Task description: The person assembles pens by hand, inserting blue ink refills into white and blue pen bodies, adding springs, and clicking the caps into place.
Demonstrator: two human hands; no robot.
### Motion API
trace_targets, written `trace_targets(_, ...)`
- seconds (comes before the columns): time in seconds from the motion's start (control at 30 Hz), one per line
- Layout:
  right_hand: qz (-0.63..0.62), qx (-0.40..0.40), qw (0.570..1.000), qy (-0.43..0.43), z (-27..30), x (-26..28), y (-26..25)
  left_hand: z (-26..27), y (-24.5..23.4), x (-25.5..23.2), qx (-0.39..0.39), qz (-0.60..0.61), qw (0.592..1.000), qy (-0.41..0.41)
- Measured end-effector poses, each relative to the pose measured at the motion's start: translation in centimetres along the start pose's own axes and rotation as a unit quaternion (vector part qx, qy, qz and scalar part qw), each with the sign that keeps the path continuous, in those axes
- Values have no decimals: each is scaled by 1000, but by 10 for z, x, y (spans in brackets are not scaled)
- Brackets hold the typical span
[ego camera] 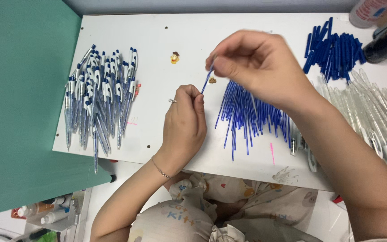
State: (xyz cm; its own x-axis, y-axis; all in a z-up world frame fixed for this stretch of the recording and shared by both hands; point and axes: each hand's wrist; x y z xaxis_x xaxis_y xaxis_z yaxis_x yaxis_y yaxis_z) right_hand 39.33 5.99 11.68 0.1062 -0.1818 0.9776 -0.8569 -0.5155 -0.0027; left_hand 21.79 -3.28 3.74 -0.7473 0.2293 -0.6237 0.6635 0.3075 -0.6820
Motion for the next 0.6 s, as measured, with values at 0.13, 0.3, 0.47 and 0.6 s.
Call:
trace_targets(0.13,174,75,982,23,-2,14,-19,2,-4,-1,-4,36,999,0)
trace_targets(0.3,350,9,936,-23,0,-5,-92,3,-7,-7,-49,57,996,56)
trace_targets(0.47,665,-72,678,306,-10,-62,-144,4,-5,-14,-55,164,985,18)
trace_targets(0.6,661,-54,658,358,-15,-88,-145,4,-4,-17,-37,179,983,8)
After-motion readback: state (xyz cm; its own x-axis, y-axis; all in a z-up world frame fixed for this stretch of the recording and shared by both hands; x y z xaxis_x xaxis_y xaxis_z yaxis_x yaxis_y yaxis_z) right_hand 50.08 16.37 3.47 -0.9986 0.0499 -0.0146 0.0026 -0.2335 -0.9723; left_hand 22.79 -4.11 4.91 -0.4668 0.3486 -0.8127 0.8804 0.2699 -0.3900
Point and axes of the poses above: each hand's wrist, its own z-axis away from the middle knuckle, its own y-axis out of the palm, x = y × z
